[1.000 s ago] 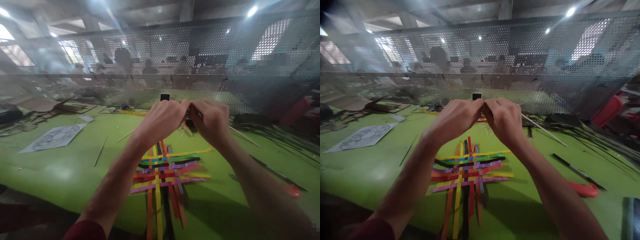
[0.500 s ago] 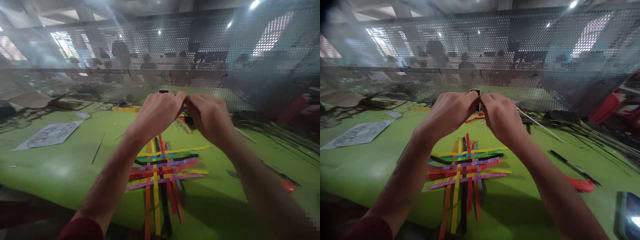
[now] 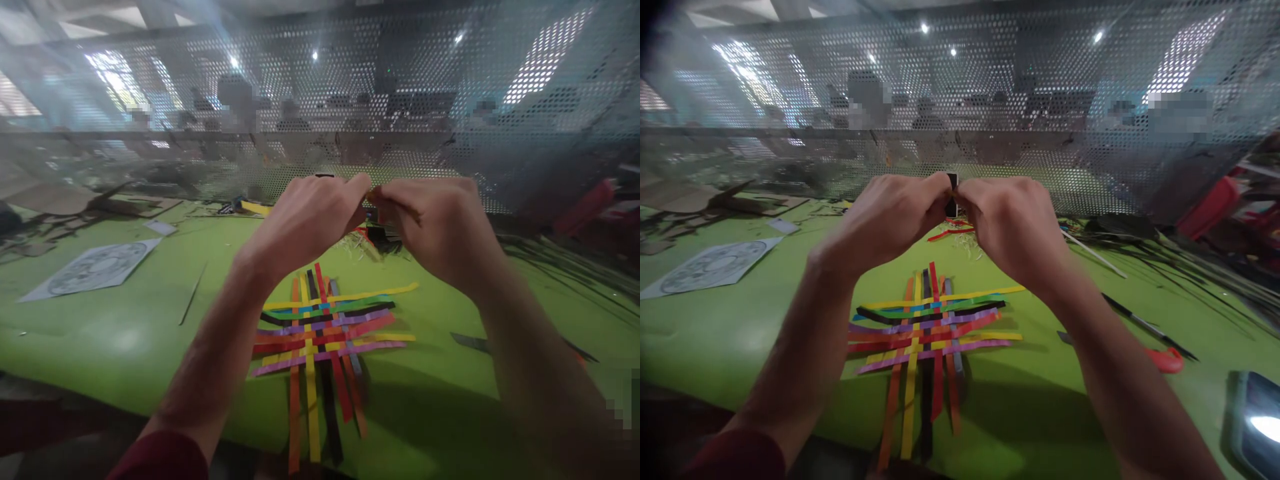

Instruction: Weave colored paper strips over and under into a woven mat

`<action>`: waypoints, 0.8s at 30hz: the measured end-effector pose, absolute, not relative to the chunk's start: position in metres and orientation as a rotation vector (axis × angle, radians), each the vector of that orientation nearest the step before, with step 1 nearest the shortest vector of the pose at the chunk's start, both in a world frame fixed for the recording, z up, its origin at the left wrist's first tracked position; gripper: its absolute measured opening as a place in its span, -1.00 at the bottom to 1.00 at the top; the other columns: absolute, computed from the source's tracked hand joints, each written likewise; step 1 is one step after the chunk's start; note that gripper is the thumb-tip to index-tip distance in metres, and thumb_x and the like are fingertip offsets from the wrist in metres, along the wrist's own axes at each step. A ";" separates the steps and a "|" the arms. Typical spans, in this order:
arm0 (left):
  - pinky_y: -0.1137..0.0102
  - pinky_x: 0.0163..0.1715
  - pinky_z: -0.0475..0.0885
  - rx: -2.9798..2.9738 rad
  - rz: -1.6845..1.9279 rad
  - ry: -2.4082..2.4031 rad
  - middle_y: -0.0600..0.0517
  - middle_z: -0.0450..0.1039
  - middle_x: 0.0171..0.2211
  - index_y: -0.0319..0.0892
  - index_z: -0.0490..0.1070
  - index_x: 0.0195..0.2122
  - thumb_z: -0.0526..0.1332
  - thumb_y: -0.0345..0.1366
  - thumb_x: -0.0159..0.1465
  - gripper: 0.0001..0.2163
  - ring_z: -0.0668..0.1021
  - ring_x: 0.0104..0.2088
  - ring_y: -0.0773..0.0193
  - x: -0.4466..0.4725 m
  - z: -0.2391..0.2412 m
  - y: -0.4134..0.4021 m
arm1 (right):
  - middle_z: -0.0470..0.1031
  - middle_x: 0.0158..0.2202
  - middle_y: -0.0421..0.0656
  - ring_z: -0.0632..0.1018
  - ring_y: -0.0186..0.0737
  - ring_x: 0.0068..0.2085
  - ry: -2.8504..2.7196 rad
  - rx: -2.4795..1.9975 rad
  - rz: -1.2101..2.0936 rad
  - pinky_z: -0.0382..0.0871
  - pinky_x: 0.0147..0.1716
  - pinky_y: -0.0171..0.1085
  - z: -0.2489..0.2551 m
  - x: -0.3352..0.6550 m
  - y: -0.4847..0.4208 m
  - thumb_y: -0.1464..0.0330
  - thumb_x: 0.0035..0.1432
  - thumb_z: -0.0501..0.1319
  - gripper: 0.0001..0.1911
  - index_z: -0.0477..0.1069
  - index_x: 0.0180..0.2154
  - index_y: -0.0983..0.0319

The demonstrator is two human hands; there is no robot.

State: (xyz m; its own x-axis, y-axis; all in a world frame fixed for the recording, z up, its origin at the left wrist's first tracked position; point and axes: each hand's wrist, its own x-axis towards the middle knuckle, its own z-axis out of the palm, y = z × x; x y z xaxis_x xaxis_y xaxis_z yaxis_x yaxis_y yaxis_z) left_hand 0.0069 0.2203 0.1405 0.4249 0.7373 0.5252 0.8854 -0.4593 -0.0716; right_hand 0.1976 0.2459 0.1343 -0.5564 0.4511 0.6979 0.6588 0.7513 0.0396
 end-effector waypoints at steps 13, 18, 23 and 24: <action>0.34 -0.38 0.29 -2.383 -0.653 -1.343 0.01 0.45 -0.46 -0.13 0.40 -0.23 0.00 -0.30 0.49 -0.78 0.52 -0.42 0.21 0.003 0.141 0.220 | 0.43 -0.49 -0.20 0.39 -0.27 -0.44 -2.304 -0.699 -0.432 0.14 -0.38 -0.25 0.134 0.202 0.248 0.51 0.30 0.08 -0.70 0.57 -0.34 0.25; 0.33 -0.41 0.27 -2.362 -0.645 -1.337 0.03 0.43 -0.48 -0.12 0.39 -0.23 -0.03 -0.29 0.51 -0.76 0.48 -0.46 0.22 0.002 0.142 0.217 | 0.58 -0.38 -0.14 0.54 -0.18 -0.32 -2.239 -0.694 -0.418 0.23 -0.30 -0.23 0.135 0.201 0.246 0.46 0.37 0.07 -0.71 0.56 -0.29 0.20; 0.34 -0.38 0.30 -2.392 -0.660 -1.375 0.00 0.47 -0.45 -0.11 0.39 -0.21 -0.01 -0.26 0.51 -0.78 0.53 -0.42 0.19 0.008 0.140 0.216 | 0.53 -0.41 -0.17 0.46 -0.23 -0.40 -2.242 -0.690 -0.443 0.17 -0.36 -0.23 0.134 0.201 0.246 0.39 0.38 0.11 -0.76 0.46 -0.37 0.18; 0.34 -0.38 0.30 -2.403 -0.656 -1.374 0.00 0.48 -0.44 -0.11 0.40 -0.20 -0.01 -0.26 0.51 -0.78 0.54 -0.41 0.18 0.009 0.140 0.216 | 0.50 -0.43 -0.18 0.43 -0.25 -0.42 -2.249 -0.692 -0.444 0.15 -0.38 -0.22 0.134 0.202 0.247 0.38 0.37 0.12 -0.75 0.43 -0.40 0.18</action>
